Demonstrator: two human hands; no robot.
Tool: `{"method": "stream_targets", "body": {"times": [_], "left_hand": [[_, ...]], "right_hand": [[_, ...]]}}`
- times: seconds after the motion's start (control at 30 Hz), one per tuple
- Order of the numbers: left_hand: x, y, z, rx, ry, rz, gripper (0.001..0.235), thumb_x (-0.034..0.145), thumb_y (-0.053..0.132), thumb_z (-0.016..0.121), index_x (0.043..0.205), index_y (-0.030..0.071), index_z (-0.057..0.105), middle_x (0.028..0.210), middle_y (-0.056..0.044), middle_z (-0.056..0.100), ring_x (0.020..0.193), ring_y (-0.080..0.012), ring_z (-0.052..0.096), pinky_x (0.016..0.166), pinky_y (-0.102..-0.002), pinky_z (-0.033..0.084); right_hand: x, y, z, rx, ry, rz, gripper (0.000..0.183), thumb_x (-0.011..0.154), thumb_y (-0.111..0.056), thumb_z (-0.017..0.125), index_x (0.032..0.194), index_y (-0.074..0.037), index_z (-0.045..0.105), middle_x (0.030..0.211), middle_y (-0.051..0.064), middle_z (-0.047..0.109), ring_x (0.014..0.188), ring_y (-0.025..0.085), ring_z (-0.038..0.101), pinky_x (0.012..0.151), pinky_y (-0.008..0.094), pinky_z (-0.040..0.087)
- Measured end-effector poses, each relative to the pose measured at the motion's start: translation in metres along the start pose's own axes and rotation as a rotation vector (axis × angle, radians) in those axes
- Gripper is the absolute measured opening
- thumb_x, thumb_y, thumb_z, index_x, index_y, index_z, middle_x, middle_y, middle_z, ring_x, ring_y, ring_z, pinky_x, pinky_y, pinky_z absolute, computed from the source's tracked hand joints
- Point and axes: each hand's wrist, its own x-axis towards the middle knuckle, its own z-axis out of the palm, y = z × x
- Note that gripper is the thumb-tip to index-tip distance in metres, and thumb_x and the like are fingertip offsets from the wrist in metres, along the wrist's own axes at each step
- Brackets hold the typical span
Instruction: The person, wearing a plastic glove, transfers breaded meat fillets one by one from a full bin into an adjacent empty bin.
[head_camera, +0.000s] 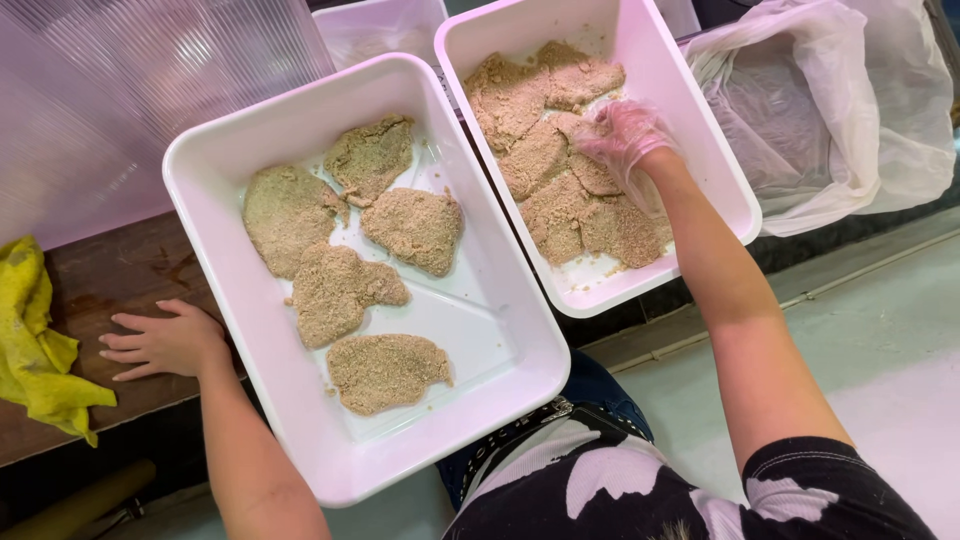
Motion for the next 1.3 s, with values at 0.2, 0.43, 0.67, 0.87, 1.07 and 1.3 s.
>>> {"method": "stream_targets", "body": {"times": [0.2, 0.43, 0.67, 0.87, 1.07, 1.3], "left_hand": [[0.002, -0.003, 0.005, 0.017, 0.034, 0.023, 0.050, 0.093, 0.023, 0.054, 0.132, -0.007, 0.045, 0.133, -0.034, 0.035, 0.122, -0.0498, 0.024, 0.093, -0.071, 0.010], [0.004, -0.005, 0.009, 0.024, 0.037, 0.018, 0.050, 0.092, 0.024, 0.052, 0.132, -0.005, 0.045, 0.132, -0.033, 0.035, 0.123, -0.0483, 0.023, 0.093, -0.071, 0.009], [0.004, -0.005, 0.009, 0.022, 0.040, 0.012, 0.049, 0.091, 0.024, 0.053, 0.131, -0.004, 0.046, 0.132, -0.033, 0.035, 0.122, -0.0485, 0.024, 0.093, -0.071, 0.010], [0.005, -0.007, 0.012, 0.029, 0.056, 0.014, 0.049, 0.091, 0.024, 0.053, 0.131, -0.004, 0.046, 0.131, -0.033, 0.037, 0.122, -0.0482, 0.024, 0.093, -0.071, 0.009], [0.003, -0.004, 0.007, 0.011, 0.017, 0.002, 0.051, 0.092, 0.025, 0.050, 0.133, -0.005, 0.044, 0.134, -0.033, 0.033, 0.124, -0.0479, 0.022, 0.094, -0.070, 0.007], [0.002, -0.003, 0.006, 0.017, 0.034, 0.013, 0.051, 0.092, 0.024, 0.052, 0.133, -0.006, 0.044, 0.132, -0.032, 0.034, 0.124, -0.0463, 0.022, 0.093, -0.071, 0.009]], "right_hand": [[0.003, 0.005, -0.010, -0.109, 0.007, -0.109, 0.072, 0.071, -0.069, 0.063, 0.117, -0.014, 0.060, 0.103, 0.010, 0.064, 0.092, 0.025, 0.060, 0.085, 0.035, 0.048], [-0.007, 0.003, -0.019, 0.042, 0.002, -0.089, 0.034, 0.072, -0.035, 0.066, 0.062, -0.019, 0.037, 0.058, -0.004, 0.038, 0.056, 0.012, 0.033, 0.050, 0.027, 0.033], [0.008, 0.015, -0.004, 0.123, -0.131, -0.019, 0.043, 0.079, -0.039, 0.073, 0.087, -0.014, 0.039, 0.076, 0.002, 0.041, 0.066, 0.020, 0.037, 0.062, 0.033, 0.035], [0.013, 0.027, -0.006, 0.876, -0.051, 0.100, 0.018, 0.071, -0.027, 0.080, 0.069, -0.024, 0.063, 0.072, -0.009, 0.060, 0.066, 0.000, 0.053, 0.051, 0.011, 0.044], [0.032, 0.045, -0.006, 0.708, -0.082, -0.044, 0.057, 0.073, -0.019, 0.072, 0.126, -0.015, 0.051, 0.124, 0.012, 0.053, 0.113, 0.023, 0.053, 0.095, 0.032, 0.046], [0.030, 0.056, -0.007, 0.751, 0.330, -0.963, 0.034, 0.086, -0.010, 0.077, 0.113, -0.009, 0.056, 0.086, 0.002, 0.059, 0.064, 0.006, 0.049, 0.053, 0.012, 0.037]]}}
